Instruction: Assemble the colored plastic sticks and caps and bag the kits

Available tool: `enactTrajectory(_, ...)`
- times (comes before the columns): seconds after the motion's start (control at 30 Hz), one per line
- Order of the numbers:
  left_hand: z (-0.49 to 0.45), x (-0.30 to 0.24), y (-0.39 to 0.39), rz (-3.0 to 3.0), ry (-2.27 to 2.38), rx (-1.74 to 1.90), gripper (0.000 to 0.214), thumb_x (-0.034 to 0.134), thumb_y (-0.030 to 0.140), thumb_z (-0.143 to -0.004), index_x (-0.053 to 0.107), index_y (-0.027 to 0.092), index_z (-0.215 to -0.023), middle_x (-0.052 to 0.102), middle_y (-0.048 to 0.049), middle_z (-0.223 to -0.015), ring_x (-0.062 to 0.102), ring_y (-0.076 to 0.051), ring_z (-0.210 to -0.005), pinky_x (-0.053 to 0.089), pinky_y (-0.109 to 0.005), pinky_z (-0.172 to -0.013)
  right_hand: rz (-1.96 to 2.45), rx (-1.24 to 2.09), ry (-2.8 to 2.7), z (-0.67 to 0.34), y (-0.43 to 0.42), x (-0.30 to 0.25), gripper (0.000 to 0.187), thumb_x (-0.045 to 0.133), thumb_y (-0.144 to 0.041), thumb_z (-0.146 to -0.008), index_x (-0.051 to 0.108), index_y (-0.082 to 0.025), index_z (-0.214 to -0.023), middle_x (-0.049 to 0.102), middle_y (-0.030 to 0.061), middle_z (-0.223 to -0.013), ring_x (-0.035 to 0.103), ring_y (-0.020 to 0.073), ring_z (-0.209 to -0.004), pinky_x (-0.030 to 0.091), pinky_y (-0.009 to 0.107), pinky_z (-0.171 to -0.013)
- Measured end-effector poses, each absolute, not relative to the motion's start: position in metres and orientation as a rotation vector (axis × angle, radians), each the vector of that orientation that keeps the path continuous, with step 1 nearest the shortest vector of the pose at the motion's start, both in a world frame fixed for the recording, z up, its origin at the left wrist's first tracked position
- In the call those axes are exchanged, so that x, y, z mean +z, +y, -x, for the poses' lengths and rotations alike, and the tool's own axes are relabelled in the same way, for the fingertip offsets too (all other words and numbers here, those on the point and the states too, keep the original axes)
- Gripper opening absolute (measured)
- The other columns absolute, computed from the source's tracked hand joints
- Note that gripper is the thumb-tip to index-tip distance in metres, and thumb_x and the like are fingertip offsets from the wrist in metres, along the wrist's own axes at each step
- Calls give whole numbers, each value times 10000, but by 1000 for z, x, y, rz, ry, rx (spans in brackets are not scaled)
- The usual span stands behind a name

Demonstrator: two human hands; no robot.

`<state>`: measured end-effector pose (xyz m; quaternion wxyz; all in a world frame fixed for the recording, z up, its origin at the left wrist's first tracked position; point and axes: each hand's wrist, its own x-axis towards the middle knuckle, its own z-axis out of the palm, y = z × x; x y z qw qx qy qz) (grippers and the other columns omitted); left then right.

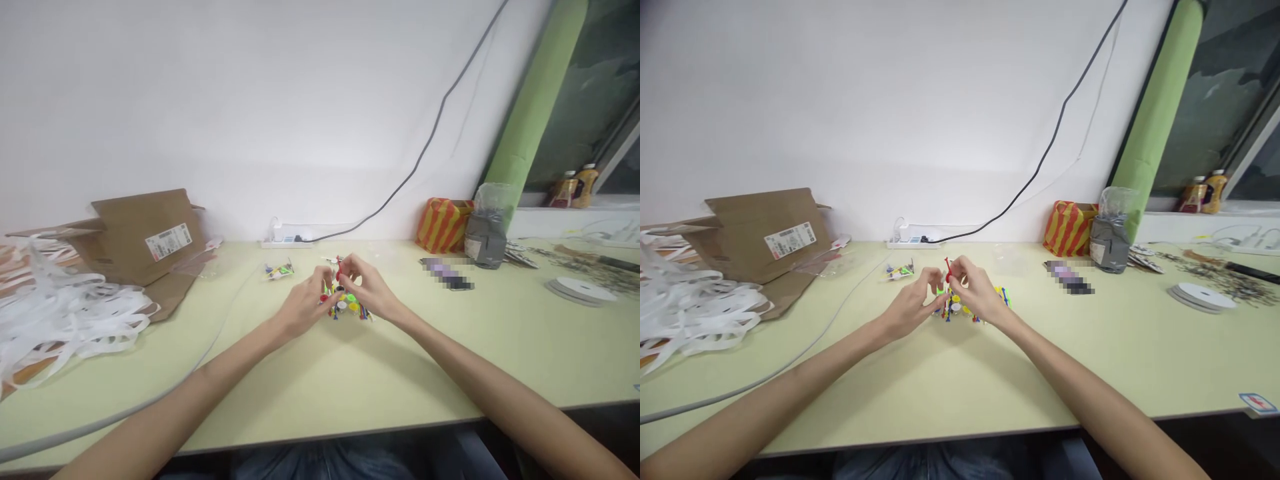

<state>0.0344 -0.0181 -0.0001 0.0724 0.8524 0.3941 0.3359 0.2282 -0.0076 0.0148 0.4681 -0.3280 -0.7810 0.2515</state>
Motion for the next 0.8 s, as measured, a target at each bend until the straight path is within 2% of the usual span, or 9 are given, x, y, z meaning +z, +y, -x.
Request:
enactTrajectory(0.17,-34,-5,-15,-2655,1078,1130,247,422,379,-1021,486,226,-1204,626,-41,-1003,613,-177,-900,471,-303,-792,804,734,-1886,-225,-21,1,61,489,-276,-928,501,-219,-912,602,-1,-846,583,153,-783,455,266,-694)
enactTrajectory(0.3,-27,-11,-16,-2767,906,1001,172,453,338,-1001,524,205,-1083,639,-47,-957,611,-178,-858,475,-313,-782,734,739,-1963,-226,-30,-7,77,493,-291,-958,501,-225,-919,601,10,-871,575,159,-803,465,287,-734)
enactTrajectory(0.47,-22,-12,-17,-2766,903,964,172,478,361,-985,509,206,-1055,641,-37,-899,611,-177,-801,463,-306,-728,683,881,-1948,-224,-38,-5,164,505,-373,-989,502,-229,-911,618,24,-885,591,167,-826,471,308,-778)
enactTrajectory(0.57,-25,-14,-20,-2806,925,925,164,448,362,-979,483,204,-1006,621,-37,-852,586,-184,-747,448,-317,-702,613,1126,-1910,-225,-39,2,233,567,-421,-965,504,-219,-869,617,15,-832,579,147,-736,475,287,-718)
enactTrajectory(0.67,-30,-14,-25,-2834,868,900,109,362,278,-970,450,213,-969,604,-45,-849,564,-183,-730,432,-320,-698,578,1289,-1915,-231,-37,9,300,642,-446,-913,498,-207,-801,571,-9,-722,524,124,-611,451,260,-602)
enactTrajectory(0.73,-29,-11,-28,-2839,848,947,118,306,234,-960,423,222,-945,580,-35,-818,540,-175,-696,412,-311,-682,589,1286,-1939,-239,-30,13,318,640,-463,-901,493,-205,-784,556,-14,-678,510,126,-576,439,258,-560)
enactTrajectory(0.8,-25,-6,-29,-2833,876,1012,107,296,244,-958,399,226,-936,545,-12,-763,508,-167,-644,390,-304,-654,690,1137,-1969,-253,-17,15,294,617,-450,-905,494,-206,-795,580,-5,-671,541,141,-590,455,264,-572)
